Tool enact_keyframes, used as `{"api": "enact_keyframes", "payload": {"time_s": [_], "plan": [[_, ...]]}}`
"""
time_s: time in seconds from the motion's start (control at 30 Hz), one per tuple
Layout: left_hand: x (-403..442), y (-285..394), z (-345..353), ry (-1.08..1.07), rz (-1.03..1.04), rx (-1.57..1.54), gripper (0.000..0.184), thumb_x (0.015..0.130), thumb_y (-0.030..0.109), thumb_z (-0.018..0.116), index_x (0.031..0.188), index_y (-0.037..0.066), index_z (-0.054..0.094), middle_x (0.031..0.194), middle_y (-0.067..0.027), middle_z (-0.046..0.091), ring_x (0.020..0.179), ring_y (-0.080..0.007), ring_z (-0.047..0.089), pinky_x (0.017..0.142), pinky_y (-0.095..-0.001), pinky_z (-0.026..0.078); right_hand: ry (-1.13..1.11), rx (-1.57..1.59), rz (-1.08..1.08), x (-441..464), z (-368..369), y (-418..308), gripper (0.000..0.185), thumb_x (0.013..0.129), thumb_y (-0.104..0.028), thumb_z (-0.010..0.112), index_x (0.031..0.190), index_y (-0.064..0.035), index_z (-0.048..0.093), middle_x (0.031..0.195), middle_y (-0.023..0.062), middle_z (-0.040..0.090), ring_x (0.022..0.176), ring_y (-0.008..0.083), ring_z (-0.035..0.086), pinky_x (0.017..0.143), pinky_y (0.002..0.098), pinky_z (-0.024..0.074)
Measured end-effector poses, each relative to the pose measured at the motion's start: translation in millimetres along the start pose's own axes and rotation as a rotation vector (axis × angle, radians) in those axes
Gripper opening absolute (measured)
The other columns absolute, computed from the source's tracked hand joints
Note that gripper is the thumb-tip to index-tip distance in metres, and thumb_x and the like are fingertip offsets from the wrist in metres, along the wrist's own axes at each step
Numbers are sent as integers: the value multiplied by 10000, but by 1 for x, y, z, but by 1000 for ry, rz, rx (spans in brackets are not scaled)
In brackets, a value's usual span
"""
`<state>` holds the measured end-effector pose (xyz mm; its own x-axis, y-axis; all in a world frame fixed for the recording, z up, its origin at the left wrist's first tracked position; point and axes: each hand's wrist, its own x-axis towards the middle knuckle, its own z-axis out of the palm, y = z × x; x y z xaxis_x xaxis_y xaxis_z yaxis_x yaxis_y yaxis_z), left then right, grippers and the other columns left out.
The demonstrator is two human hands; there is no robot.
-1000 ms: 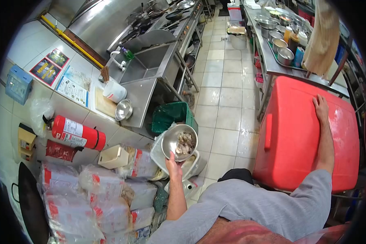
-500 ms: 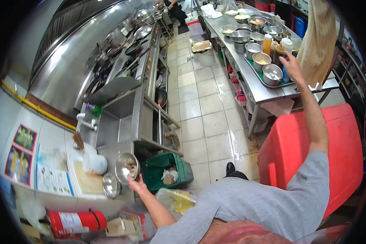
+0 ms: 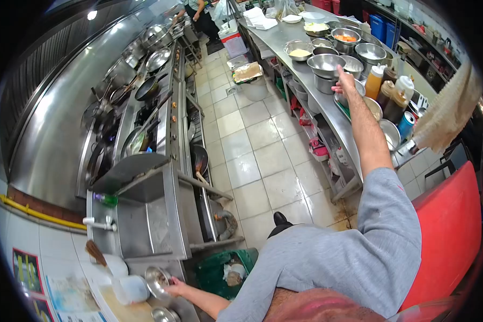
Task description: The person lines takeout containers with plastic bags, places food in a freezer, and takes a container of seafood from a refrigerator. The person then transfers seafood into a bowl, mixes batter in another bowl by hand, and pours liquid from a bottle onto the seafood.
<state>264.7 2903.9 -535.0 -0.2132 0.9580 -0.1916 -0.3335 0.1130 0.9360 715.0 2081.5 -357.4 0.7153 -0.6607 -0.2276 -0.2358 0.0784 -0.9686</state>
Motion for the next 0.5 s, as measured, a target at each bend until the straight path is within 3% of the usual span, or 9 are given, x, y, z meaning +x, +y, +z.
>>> {"api": "enact_keyframes", "payload": {"time_s": [0.1,0.13,0.17,0.23,0.3,0.37,0.43,0.5], "plan": [[5,4,37,350,-94,-146,585,764,312,638,1060,-154,444,971,-229,542,800,-343,583,630,-462,557,106,-2,30,24,14,-1,786,759,-589,576,1232,18,417,979,278,542,510,271,612,361,280,466],[5,6,46,445,-80,-179,572,766,307,637,1060,-146,448,968,-223,543,796,-336,582,629,-454,553,311,-83,-40,20,23,-7,739,769,-556,591,1196,30,447,914,234,575,578,266,629,443,304,495],[1,4,58,470,-38,-168,560,768,302,637,1060,-138,452,965,-218,544,792,-329,582,629,-445,549,325,-84,-36,23,29,-6,739,769,-556,591,1196,30,447,914,234,575,578,266,629,443,304,495],[-9,2,80,497,58,-134,534,772,292,636,1061,-122,459,960,-206,547,785,-315,581,627,-429,542,1170,-654,-1007,19,47,-10,636,801,-448,610,1167,47,450,799,161,596,642,246,630,551,323,502],[-23,2,98,492,134,-99,509,776,282,635,1061,-105,466,954,-195,549,777,-301,581,625,-412,534,502,-253,-681,-23,82,-14,576,828,-386,601,1203,21,443,775,119,606,736,217,626,628,322,489],[-38,1,121,471,205,-74,485,780,272,635,1061,-89,474,948,-184,551,769,-287,580,623,-395,527,165,-306,-575,-24,135,5,551,840,-380,591,1215,-1,451,733,86,607,621,177,615,553,305,475],[-54,1,144,430,269,-47,460,784,262,634,1061,-73,481,943,-173,553,761,-273,579,622,-378,520,-50,-83,-340,0,185,20,611,839,-403,586,1248,10,400,785,120,602,517,170,597,442,291,457],[-72,1,172,385,328,-21,436,788,253,633,1061,-56,488,937,-162,555,753,-259,578,620,-362,512,-11,53,-211,54,216,29,648,839,-406,582,1275,14,351,840,152,589,487,174,589,393,276,441]]}}
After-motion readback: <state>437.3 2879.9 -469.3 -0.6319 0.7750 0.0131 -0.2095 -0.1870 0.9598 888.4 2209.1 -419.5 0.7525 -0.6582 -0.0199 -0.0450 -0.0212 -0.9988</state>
